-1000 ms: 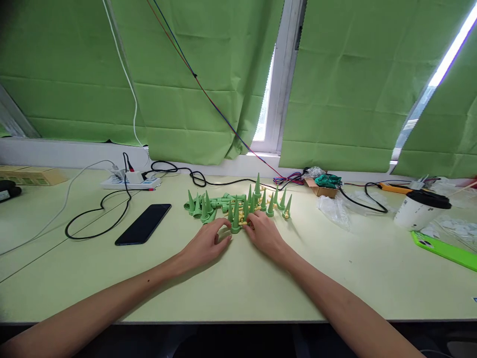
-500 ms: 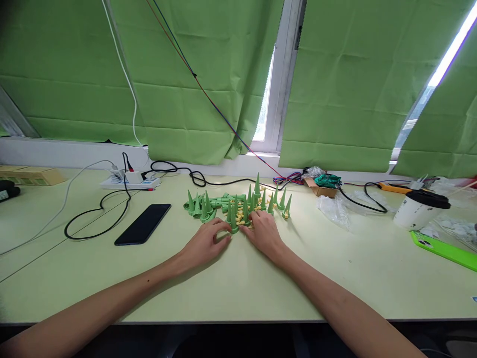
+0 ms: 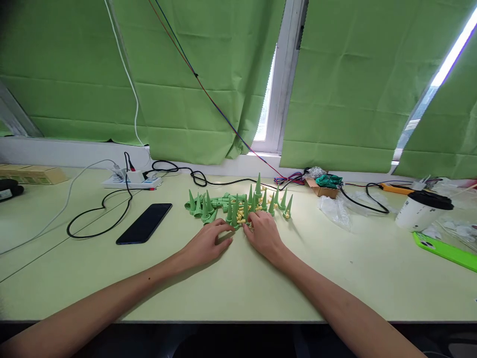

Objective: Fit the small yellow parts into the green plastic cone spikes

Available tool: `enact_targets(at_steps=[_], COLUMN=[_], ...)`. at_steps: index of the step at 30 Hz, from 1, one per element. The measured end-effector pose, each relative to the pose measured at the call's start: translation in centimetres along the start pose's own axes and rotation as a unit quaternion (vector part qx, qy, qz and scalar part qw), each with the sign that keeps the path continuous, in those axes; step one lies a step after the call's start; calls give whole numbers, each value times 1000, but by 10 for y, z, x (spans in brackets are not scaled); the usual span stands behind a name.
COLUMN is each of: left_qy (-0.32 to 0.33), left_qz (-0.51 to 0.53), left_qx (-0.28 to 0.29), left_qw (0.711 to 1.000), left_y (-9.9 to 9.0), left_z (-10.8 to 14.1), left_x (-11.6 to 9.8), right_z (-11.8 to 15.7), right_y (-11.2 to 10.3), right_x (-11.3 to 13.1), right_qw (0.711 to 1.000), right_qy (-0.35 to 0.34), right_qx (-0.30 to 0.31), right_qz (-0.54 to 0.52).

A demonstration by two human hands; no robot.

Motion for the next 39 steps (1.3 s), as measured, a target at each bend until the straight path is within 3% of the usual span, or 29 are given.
enact_targets(at_steps=[4, 8, 11, 15, 20, 23, 26, 29, 31, 33, 36, 39], left_qy=[-46, -161, -227, -248, -251, -270, -271, -198, -165, -154, -225, -280], left_qz=[-21, -94, -110, -93, -53, 53, 95, 105, 136, 177, 252, 278], left_qx=[-73, -144, -180, -213, -329, -287, -185, -74, -67, -112, -195, -165], left_qw=[996, 972, 951, 941, 909, 917, 940, 972, 975, 966, 921, 904], left_y=[-21, -44, -51, -53, -64, -61, -54, -53, -60, -71, -79, -71], left_z=[-7, -11, -12, -13, -16, -23, -29, -33, -33, -33, -35, -45], left_x=[5, 23, 37, 47, 60, 83, 109, 125, 130, 133, 143, 154], right_z=[2, 4, 4, 4, 4, 4, 4, 4, 4, 4, 4, 4], right_y=[-1, -3, -4, -7, -9, -9, -8, -8, -8, -8, -8, -7], right_x=[6, 10, 11, 11, 8, 7, 6, 7, 7, 7, 6, 4], right_qw=[999, 998, 998, 998, 997, 997, 997, 997, 997, 997, 997, 997], right_qy=[-22, -19, -10, -4, 2, 0, 1, 4, 5, 4, 0, 2], right_qx=[-4, 8, 16, 16, 4, 0, 0, -1, -2, -5, -4, 0], right_qz=[-35, -58, -60, -64, -73, -75, -77, -77, -77, -78, -80, -80])
Point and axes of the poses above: each hand's wrist, its own z-axis away from the middle knuckle, its own y-axis out of the palm, x = y × z, the point moved 3 cm from there along -z, towards the middle knuckle, and after that the axes turned 12 degrees about -z, right-handed, at the moved point
